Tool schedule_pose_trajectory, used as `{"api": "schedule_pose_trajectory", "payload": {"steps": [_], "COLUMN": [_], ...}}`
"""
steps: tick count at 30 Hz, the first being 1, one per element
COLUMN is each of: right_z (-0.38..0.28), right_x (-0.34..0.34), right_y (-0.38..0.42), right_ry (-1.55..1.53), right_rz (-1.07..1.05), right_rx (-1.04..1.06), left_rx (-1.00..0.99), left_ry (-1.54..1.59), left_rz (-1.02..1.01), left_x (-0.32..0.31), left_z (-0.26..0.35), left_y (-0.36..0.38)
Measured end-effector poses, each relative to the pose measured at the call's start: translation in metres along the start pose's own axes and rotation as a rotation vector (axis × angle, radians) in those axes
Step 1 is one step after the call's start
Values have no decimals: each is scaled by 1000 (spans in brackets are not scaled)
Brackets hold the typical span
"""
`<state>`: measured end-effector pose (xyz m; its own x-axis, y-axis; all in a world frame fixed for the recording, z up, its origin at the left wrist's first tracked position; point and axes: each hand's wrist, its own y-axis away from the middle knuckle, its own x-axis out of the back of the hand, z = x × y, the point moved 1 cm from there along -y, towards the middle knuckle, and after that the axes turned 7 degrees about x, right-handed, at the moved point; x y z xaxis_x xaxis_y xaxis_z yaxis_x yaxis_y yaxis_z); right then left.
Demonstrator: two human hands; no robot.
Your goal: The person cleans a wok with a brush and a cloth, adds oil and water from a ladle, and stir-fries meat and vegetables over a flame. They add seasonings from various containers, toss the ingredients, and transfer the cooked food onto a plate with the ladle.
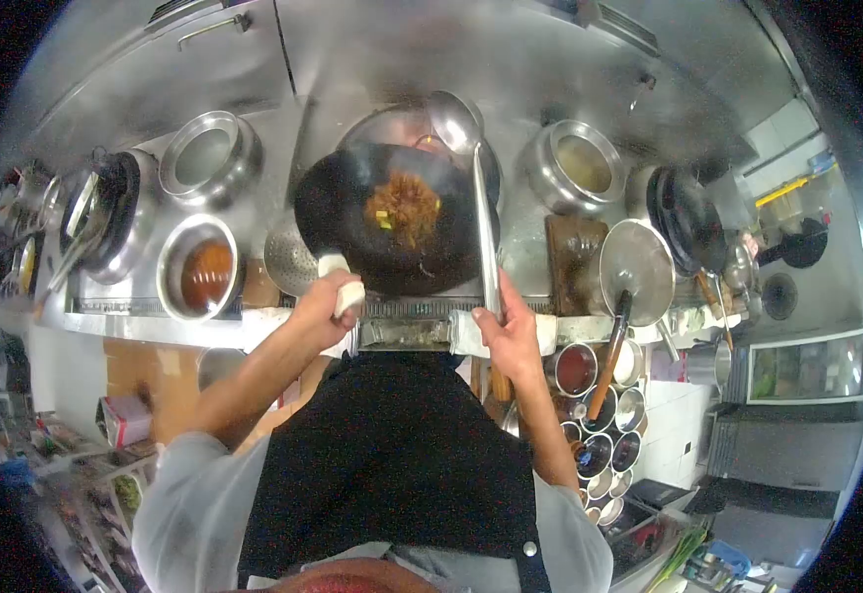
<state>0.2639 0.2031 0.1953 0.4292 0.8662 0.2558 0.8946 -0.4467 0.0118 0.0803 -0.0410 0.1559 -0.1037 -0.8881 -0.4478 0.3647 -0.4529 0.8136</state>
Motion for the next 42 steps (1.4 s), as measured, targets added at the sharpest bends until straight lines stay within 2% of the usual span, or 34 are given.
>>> {"api": "schedule_pose_trajectory", "payload": {"steps": [5,6,8,11,12,13,15,16,18,20,23,24,27,29,31,33,35,37,38,40,42], "right_z": [11,8,4,7,5,5,4,19,82,89,63,64,78,67,89,113,126,134,157,101,117], "right_x": [-4,-7,-4,0,1,0,2,8,22,23,12,8,-1,-3,9,10,-5,-30,-45,-64,-52], "right_y": [-8,-9,-9,-1,1,1,4,3,2,5,-4,-14,-66,-110,-143,-157,-161,-161,-162,-142,-138], "right_ry": [-12,-16,-24,49,76,106,173,242,534,670,843,896,998,925,618,453,447,450,419,179,-38], "right_rz": [15,24,24,28,16,-17,-76,-107,-137,-197,-313,-339,-369,-327,-212,-106,-27,37,32,-140,-159], "right_rx": [-19,-23,-5,36,-20,-44,-90,-88,245,267,21,0,5,-111,-101,-100,-100,-103,-88,-252,-229], "left_rx": [-43,-242,-47,19,-101,-89,-89,-76,-129,-159,-196,-199,-152,-190,-249,-201,-335,-203,-208,-219,-201], "left_ry": [34,-98,42,-207,-175,-46,-30,-27,12,14,-71,-130,-9,17,75,215,121,75,54,15,76], "left_rz": [-126,-111,24,58,29,91,-108,-54,12,10,45,47,-27,-29,-65,-131,-83,-37,1,82,86], "left_x": [3,20,48,67,56,34,22,15,8,14,10,13,14,24,48,73,110,149,161,176,176], "left_z": [2,-15,-45,-59,-53,-32,4,9,11,10,9,7,3,-8,-25,-38,-63,-83,-94,-108,-108], "left_y": [-75,-100,-88,-43,-41,-45,-76,-85,-109,-148,-169,-180,-167,-155,-145,-105,-99,-87,-84,-82,-71]}}
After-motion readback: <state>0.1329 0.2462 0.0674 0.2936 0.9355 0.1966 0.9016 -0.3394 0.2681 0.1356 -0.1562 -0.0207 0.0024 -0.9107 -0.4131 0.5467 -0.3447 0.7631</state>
